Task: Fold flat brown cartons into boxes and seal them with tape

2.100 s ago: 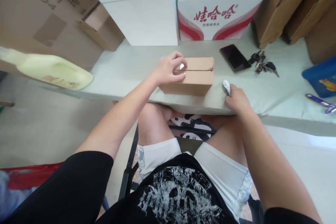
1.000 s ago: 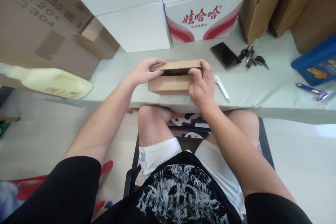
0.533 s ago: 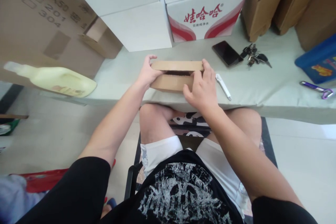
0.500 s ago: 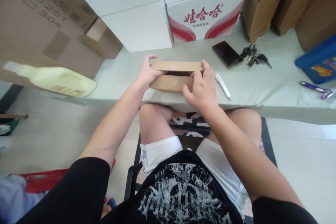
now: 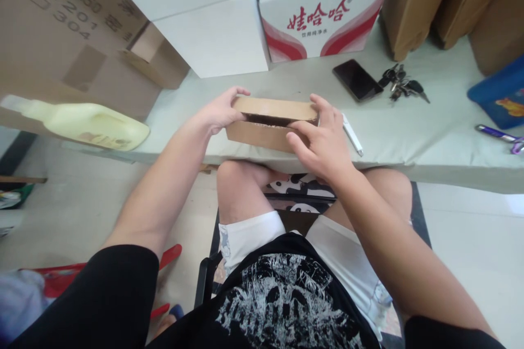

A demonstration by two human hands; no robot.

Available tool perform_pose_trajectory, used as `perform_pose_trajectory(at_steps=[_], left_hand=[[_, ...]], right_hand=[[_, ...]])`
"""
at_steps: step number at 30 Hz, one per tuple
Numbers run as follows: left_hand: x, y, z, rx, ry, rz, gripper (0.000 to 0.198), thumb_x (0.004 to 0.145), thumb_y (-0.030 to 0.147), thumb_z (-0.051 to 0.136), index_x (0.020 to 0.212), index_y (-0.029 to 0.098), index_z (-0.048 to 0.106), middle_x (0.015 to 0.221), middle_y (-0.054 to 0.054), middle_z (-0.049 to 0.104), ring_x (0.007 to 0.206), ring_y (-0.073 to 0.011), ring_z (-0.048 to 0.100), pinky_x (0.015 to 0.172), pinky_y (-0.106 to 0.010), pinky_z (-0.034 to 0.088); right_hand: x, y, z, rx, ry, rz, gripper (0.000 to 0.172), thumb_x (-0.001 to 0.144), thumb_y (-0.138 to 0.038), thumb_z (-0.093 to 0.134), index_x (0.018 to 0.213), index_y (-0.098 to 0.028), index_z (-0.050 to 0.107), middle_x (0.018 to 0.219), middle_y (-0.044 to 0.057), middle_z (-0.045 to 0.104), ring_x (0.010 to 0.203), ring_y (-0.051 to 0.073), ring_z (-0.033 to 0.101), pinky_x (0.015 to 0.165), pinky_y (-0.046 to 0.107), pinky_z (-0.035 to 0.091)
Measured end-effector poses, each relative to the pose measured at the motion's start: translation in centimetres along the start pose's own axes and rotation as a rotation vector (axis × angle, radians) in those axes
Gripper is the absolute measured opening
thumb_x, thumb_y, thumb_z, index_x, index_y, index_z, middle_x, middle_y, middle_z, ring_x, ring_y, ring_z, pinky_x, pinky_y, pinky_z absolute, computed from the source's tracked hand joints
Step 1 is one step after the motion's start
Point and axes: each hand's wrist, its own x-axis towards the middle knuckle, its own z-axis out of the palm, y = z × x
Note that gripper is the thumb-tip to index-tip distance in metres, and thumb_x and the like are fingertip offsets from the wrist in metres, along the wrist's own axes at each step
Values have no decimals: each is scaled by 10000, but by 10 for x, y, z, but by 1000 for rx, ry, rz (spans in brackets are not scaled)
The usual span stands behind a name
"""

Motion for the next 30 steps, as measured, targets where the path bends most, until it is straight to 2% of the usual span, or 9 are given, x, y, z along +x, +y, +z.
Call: perform_pose_trajectory(at_steps=[4, 7, 11, 15, 19, 23, 25, 27, 30], left_hand=[[-6, 4, 4, -18, 20, -13, 683, 647, 37, 648, 1293, 233, 541, 1132, -52, 601, 1013, -209, 601, 771, -274, 470], [-10, 4, 3, -20, 25, -12, 713, 664, 18, 639, 1335, 232, 523, 1076, -36, 587, 945, -182, 602, 718, -251, 449], [-13, 4, -6, -58, -17, -39, 752, 660, 2, 657, 1343, 283, 517, 1067, -17, 605, 804, -134, 614, 684, -249, 450], [-16, 6, -14, -107, -51, -102, 798, 648, 19, 678, 1367, 317, 501, 1212, -51, 610, 777, -114, 623, 646, -233, 468], [-19, 0, -10, -119, -24, -53, 748, 671, 46, 645, 1369, 285, 520, 1361, -95, 552, 850, -124, 630, 679, -243, 513], [-35, -14, 4, 16, 15, 89, 745, 656, 76, 643, 1366, 256, 504, 1191, -74, 643, 828, -172, 645, 747, -316, 563], [-47, -18, 10, 64, 3, 131, 772, 652, 98, 646, 1384, 278, 480, 1201, -63, 660, 811, -186, 660, 754, -344, 577], [-58, -22, 13, 58, 3, 145, 755, 658, 110, 636, 1375, 290, 483, 1271, -65, 656, 855, -199, 684, 756, -346, 585], [-70, -25, 14, -23, 59, 153, 678, 664, 112, 603, 1320, 262, 515, 1334, -79, 649, 987, -218, 699, 770, -320, 590]], right_hand=[[5, -9, -2, -129, -54, 8, 376, 957, -493, 566, 901, -212, 808, 1649, 103, 375, 1467, 456, 377, 1215, 674, 336], [7, -14, -5, -151, -63, 26, 454, 974, -519, 535, 815, -186, 799, 1638, 127, 398, 1462, 454, 387, 1213, 651, 355], [11, -10, -13, -51, -97, -2, 470, 988, -513, 484, 864, -180, 791, 1625, 144, 404, 1470, 424, 434, 1222, 600, 371], [15, 6, -19, 108, -151, 1, 497, 1001, -540, 415, 921, -195, 764, 1593, 154, 437, 1558, 407, 336, 1208, 583, 406], [9, 20, -18, 248, -52, -10, 512, 1000, -554, 378, 878, -224, 749, 1536, 156, 491, 1541, 373, 379, 1211, 570, 432], [-9, 21, -17, 277, 61, 5, 395, 957, -525, 488, 787, -253, 720, 1427, 131, 557, 1518, 364, 422, 1225, 579, 433], [-22, 15, -19, 284, 141, 64, 333, 933, -491, 553, 739, -249, 675, 1443, 111, 554, 1488, 369, 465, 1224, 599, 433], [-34, 6, -21, 306, 216, 159, 305, 907, -468, 615, 705, -240, 613, 1488, 98, 539, 1422, 375, 537, 1161, 608, 496], [-47, -10, -22, 338, 250, 331, 275, 840, -407, 701, 693, -239, 539, 1501, 108, 550, 1321, 384, 616, 940, 544, 628]])
